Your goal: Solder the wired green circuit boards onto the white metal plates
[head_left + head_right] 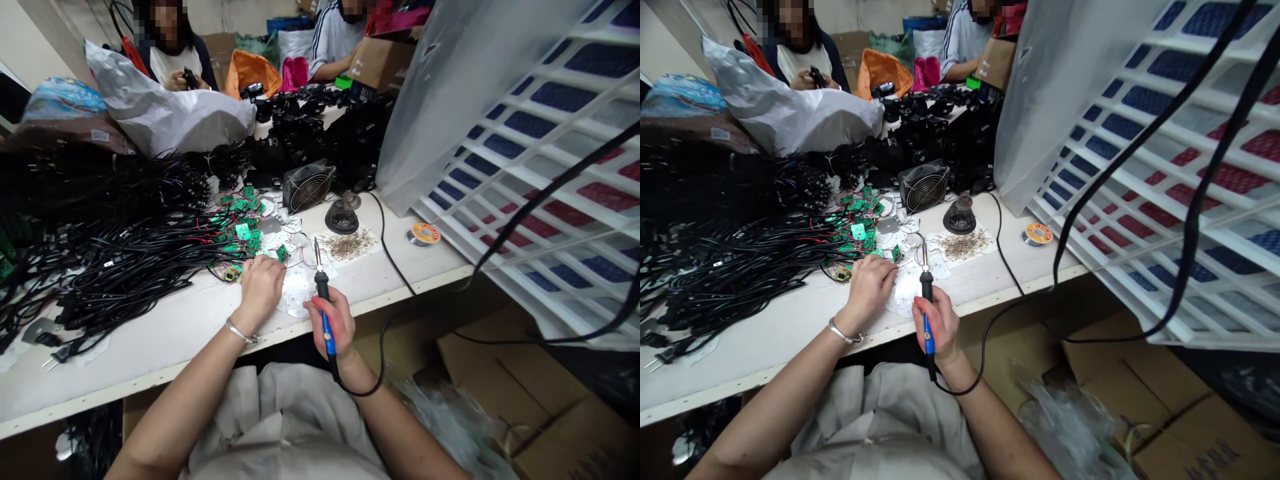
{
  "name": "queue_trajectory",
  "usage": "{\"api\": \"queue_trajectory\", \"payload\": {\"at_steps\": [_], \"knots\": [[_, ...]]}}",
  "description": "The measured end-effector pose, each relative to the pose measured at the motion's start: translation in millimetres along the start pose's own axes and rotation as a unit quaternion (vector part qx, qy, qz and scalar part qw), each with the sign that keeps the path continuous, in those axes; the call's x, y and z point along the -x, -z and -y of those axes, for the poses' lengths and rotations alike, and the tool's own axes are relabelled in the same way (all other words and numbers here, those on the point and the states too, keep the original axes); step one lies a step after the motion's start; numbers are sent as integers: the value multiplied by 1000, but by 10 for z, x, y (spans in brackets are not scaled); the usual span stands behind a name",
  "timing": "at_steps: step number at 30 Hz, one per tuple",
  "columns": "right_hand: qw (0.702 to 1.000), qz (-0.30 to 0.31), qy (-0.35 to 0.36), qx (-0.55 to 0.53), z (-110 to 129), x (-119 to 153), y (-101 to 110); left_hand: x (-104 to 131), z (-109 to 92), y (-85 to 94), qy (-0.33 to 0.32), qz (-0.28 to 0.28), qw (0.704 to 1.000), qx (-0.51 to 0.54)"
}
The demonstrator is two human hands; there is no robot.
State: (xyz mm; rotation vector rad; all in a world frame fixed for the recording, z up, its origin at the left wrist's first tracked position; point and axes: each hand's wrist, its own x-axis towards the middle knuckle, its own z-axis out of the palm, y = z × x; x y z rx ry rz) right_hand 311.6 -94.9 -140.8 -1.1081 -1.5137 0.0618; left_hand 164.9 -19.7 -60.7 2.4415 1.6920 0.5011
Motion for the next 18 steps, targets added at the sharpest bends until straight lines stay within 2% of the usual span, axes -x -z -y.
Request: {"api": "queue_trajectory", "payload": {"at_steps": [3, 5, 9, 11, 14, 16, 18], "knots": [[1000, 9, -10, 18, 28, -25, 17, 89, 99, 118, -24, -11, 996, 86], [1000, 5, -20, 22, 45, -32, 27, 204, 159, 247, -50, -26, 993, 107], [998, 25, -54, -15, 69, -27, 40, 572, 255, 427, -117, -72, 990, 44], [995, 43, -74, -46, 85, -29, 44, 763, 295, 404, -124, -81, 989, 11], [989, 27, -105, -104, 111, -75, 70, 937, 349, 286, -89, -94, 992, -2], [981, -7, -136, -136, 114, -152, 124, 955, 377, 236, -54, -98, 994, 13], [973, -78, -172, -133, 96, -264, 210, 914, 394, 239, -28, -100, 994, 35]]}}
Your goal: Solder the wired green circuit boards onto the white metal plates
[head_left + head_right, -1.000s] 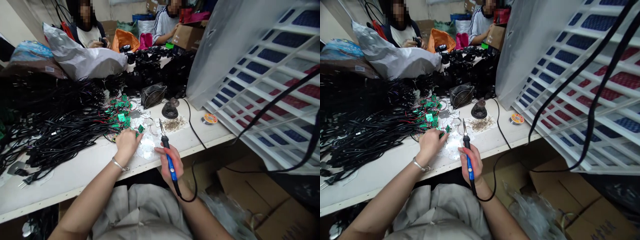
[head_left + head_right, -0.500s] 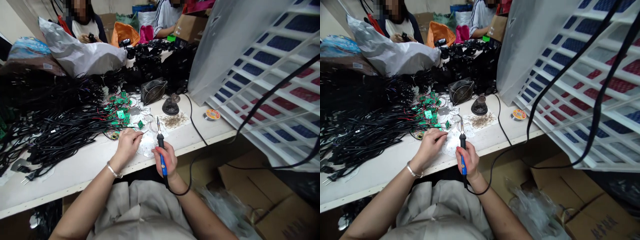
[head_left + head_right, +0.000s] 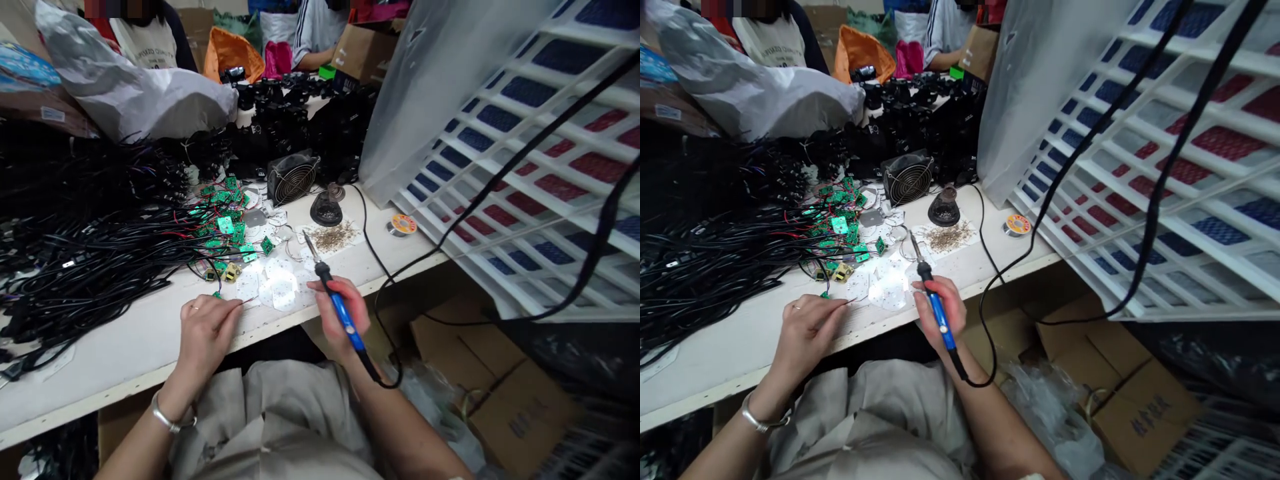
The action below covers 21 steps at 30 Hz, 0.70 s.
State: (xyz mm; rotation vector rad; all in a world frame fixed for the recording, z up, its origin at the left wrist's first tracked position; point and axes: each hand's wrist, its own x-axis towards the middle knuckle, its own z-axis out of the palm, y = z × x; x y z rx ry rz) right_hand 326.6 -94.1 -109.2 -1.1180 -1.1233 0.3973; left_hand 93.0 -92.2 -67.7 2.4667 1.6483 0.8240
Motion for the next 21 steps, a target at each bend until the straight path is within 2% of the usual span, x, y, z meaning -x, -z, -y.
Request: {"api": "queue_trajectory", "payload": {"at_steps": [2, 4, 7, 10, 13, 16, 18, 21], "knots": [[996, -79, -36, 11, 34, -137, 82, -69, 8, 15, 17, -4, 1000, 18], [990, -118, -75, 23, 48, -255, 163, -129, 4, 13, 27, -14, 999, 26], [987, -119, -96, 40, 14, -344, 248, -174, -17, -40, 11, -30, 999, -18], [986, -110, -117, 47, -69, -346, 285, -213, -28, -41, -52, -25, 993, -104], [980, -103, -163, 54, -152, -333, 290, -281, 34, 136, -110, -6, 973, -201], [976, -102, -182, 59, -203, -345, 267, -322, 176, 376, -100, -19, 951, -291], [976, -98, -186, 57, -218, -361, 243, -310, 267, 431, -104, -23, 949, -296], [975, -96, -190, 58, -222, -382, 213, -277, 326, 280, -184, 6, 962, -202]]}}
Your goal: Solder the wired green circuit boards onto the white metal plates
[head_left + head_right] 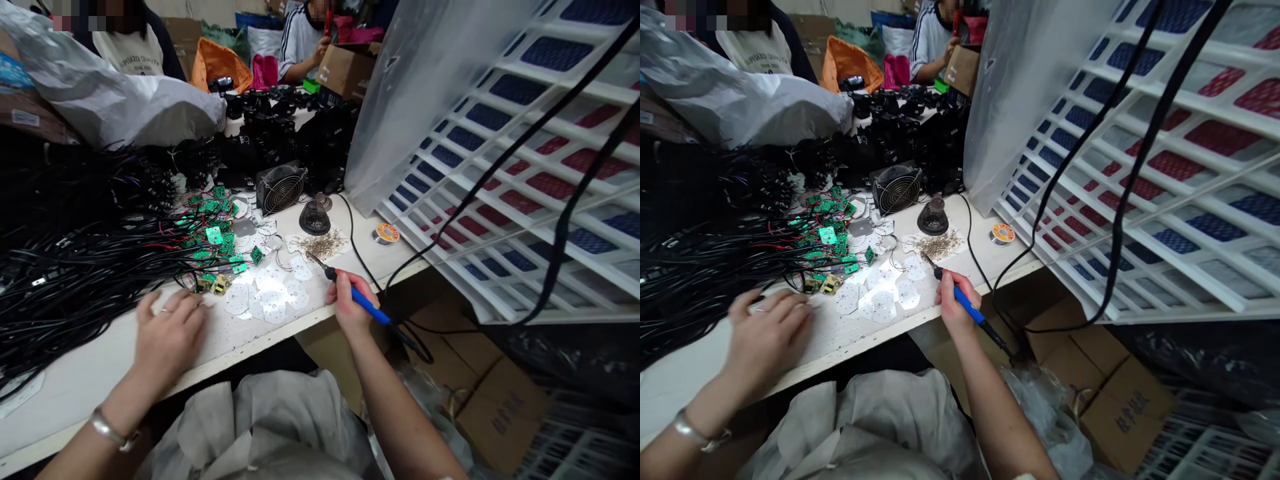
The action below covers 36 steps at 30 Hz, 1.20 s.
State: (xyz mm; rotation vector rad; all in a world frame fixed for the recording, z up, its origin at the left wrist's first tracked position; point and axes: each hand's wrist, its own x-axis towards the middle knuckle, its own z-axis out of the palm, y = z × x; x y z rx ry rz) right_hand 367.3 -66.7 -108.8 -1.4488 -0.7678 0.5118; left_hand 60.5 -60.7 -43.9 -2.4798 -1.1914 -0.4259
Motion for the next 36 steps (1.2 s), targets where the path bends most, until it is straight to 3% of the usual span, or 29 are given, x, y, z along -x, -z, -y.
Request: {"api": "queue_trajectory", "payload": {"at_steps": [3, 6, 12, 21, 24, 30, 36], "knots": [[1000, 9, 3, -3, 12, -6, -10, -38, -111, -215, -74, 4, 993, 92], [1000, 12, 4, 0, 26, -9, -13, -94, -163, -314, -81, 14, 991, 105], [1000, 7, -3, 2, 48, -22, -28, -60, -127, -281, -74, 10, 989, 131], [1000, 10, -13, 14, 61, -7, -28, 118, -245, -146, -60, -9, 977, 204], [1000, 3, -14, 6, 50, -7, -23, 188, -253, -97, -29, -13, 972, 235], [1000, 2, -22, 13, 40, 6, -10, 287, -312, -112, 104, -46, 964, 240], [1000, -5, -3, 14, 27, 2, 18, 321, -366, -127, 163, -64, 961, 212]]}}
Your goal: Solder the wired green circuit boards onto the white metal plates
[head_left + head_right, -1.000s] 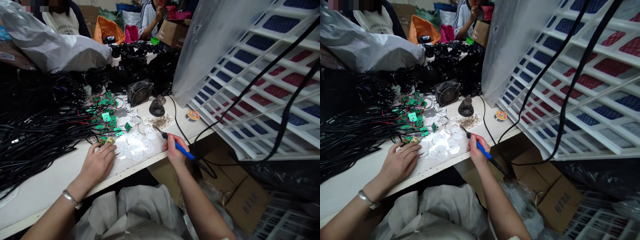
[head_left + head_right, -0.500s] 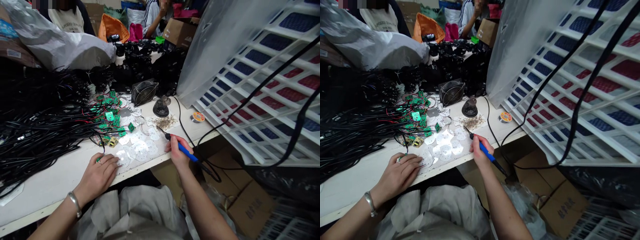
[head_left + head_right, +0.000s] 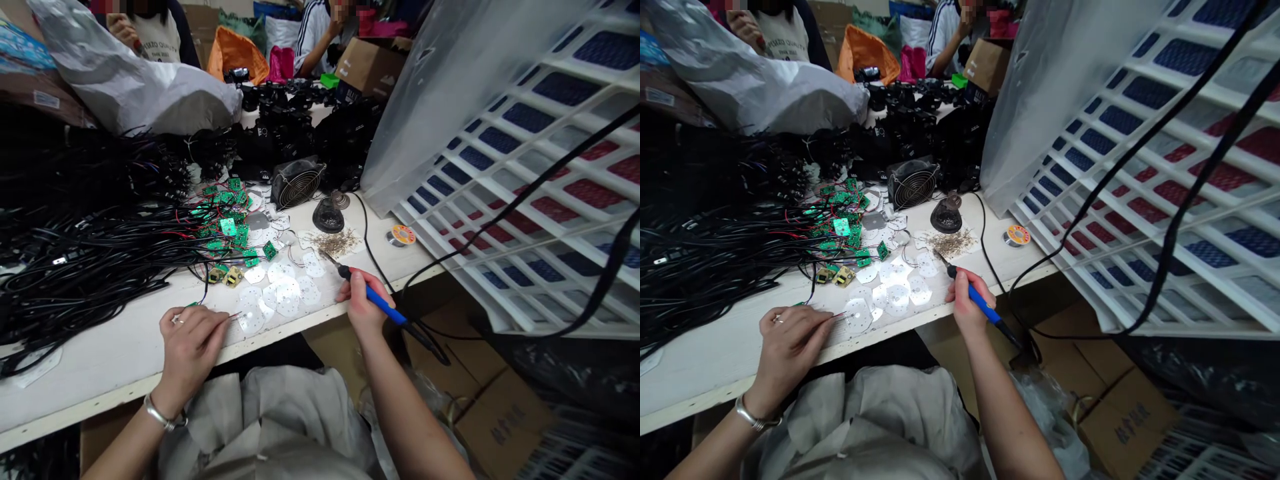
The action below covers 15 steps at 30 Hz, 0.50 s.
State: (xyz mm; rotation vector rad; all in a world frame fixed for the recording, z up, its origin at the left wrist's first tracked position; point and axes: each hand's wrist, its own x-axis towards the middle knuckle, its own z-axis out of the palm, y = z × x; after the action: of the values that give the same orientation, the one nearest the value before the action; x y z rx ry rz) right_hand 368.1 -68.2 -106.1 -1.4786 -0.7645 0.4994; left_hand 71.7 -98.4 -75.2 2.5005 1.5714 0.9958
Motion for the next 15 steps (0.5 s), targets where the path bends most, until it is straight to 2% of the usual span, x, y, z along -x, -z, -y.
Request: {"api": "queue_trajectory", "payload": {"at_steps": [3, 5, 9, 12, 15], "knots": [[999, -21, 32, -22, 64, 101, 25, -2, -41, 3, 35, 10, 999, 6], [997, -11, 71, -33, 120, 238, 27, -6, -62, -3, 57, 24, 998, 20], [989, 73, 106, -74, 212, 595, -26, -32, -72, -30, 69, 44, 995, 58], [977, 160, 86, -110, 231, 813, -75, -57, -63, -57, 53, 67, 993, 84], [969, 204, 63, -120, 202, 933, -87, -57, -41, -90, 38, 92, 991, 90]]}}
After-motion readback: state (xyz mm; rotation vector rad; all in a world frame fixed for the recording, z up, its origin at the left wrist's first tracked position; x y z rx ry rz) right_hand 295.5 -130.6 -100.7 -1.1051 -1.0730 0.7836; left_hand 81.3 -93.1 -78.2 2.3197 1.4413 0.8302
